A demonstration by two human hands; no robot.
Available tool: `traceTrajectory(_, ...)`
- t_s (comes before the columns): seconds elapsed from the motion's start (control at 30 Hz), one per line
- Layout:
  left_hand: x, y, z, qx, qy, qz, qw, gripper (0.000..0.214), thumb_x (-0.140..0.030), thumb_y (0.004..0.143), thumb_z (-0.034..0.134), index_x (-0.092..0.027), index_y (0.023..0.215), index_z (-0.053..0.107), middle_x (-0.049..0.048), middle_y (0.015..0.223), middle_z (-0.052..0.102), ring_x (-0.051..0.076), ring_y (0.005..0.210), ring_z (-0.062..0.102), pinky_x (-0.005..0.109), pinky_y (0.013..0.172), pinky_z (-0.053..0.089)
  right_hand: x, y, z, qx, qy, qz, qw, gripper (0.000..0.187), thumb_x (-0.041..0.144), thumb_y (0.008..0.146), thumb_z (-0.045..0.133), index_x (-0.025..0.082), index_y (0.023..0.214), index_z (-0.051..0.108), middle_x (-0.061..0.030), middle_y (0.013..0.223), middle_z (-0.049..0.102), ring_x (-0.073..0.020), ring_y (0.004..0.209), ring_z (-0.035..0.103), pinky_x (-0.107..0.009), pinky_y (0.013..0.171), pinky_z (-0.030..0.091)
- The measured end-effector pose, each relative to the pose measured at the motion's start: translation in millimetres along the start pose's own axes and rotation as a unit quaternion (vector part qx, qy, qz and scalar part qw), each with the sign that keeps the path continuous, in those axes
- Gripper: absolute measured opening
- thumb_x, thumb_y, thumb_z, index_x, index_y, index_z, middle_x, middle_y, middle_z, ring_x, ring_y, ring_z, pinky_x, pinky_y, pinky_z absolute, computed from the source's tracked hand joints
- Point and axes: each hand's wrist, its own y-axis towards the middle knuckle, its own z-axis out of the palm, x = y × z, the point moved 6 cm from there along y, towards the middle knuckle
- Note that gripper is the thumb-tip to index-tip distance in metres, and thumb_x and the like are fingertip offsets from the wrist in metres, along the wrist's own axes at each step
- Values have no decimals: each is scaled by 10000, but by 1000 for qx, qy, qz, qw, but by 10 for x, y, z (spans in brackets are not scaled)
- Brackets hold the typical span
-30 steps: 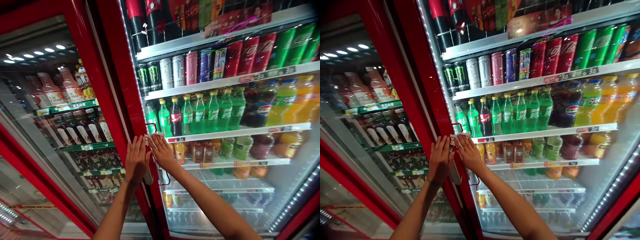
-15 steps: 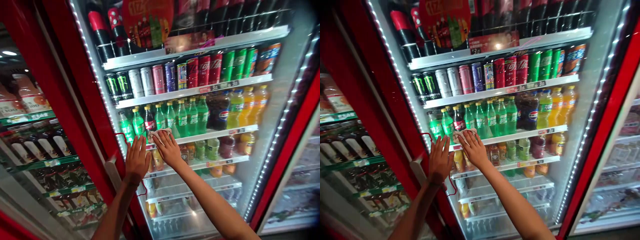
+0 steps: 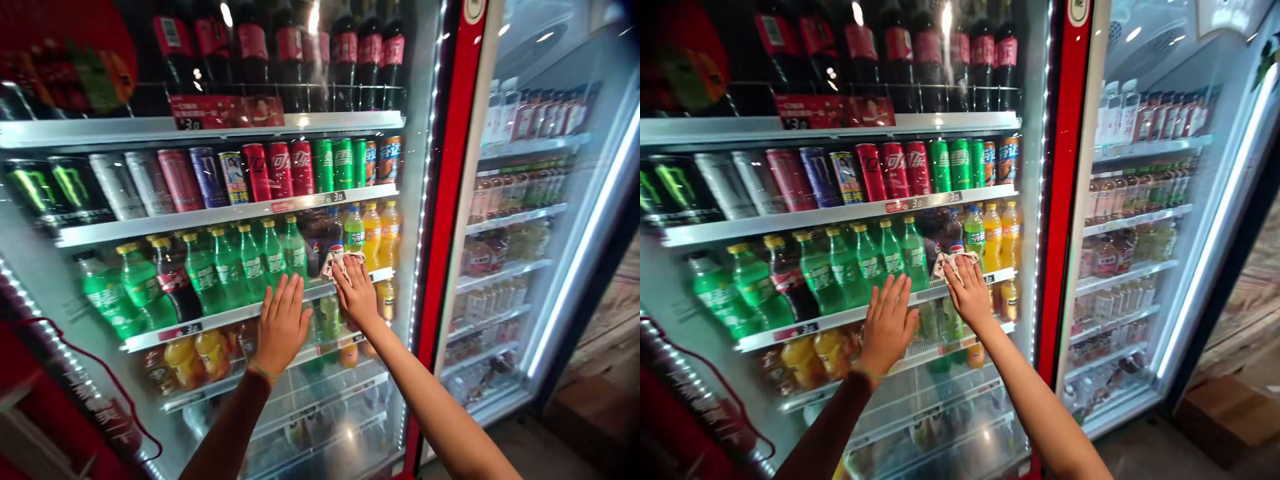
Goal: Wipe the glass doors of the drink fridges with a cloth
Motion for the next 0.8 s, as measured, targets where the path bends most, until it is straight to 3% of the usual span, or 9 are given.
traceTrajectory(0.23,-682,317,393,4,-24,0,1000,645,-269,1018,532,-126,1614,330,124,1540,557,267,1517,417,469,1300,246,-1123,-376,-174,10,-22,17,1000,747,200,1027,516,293,1680,165,-104,1734,192,-308,1591,262,-560,1263,348)
traceTrajectory(0.37,-881,412,491,14,-34,4,999,617,-282,1023,519,-115,1597,363,120,1554,541,265,1532,392,466,1304,238,-1712,-617,-256,13,-26,77,997,705,216,1032,473,280,1677,195,-102,1746,152,-315,1597,240,-584,1266,330)
traceTrajectory(0.47,-924,413,519,22,-31,2,999,613,-293,1026,512,-116,1594,366,120,1557,537,264,1531,394,468,1302,244,-1955,-729,-274,29,-25,129,991,681,243,1035,456,273,1673,220,-95,1749,150,-322,1599,233,-604,1275,294)
traceTrajectory(0.63,-803,343,448,17,-2,-3,1000,577,-285,1027,503,-103,1566,409,122,1535,562,260,1515,421,460,1305,231,-1794,-550,-257,-13,9,180,984,680,250,1058,369,299,1686,114,-49,1765,55,-310,1625,125,-630,1272,271)
traceTrajectory(0.8,-420,193,248,11,33,-26,999,531,-279,1015,528,-87,1509,488,138,1506,590,259,1537,384,453,1323,168,-1053,-15,-135,-11,18,142,990,728,243,1060,383,310,1687,19,-38,1768,-21,-321,1628,91,-622,1268,290)
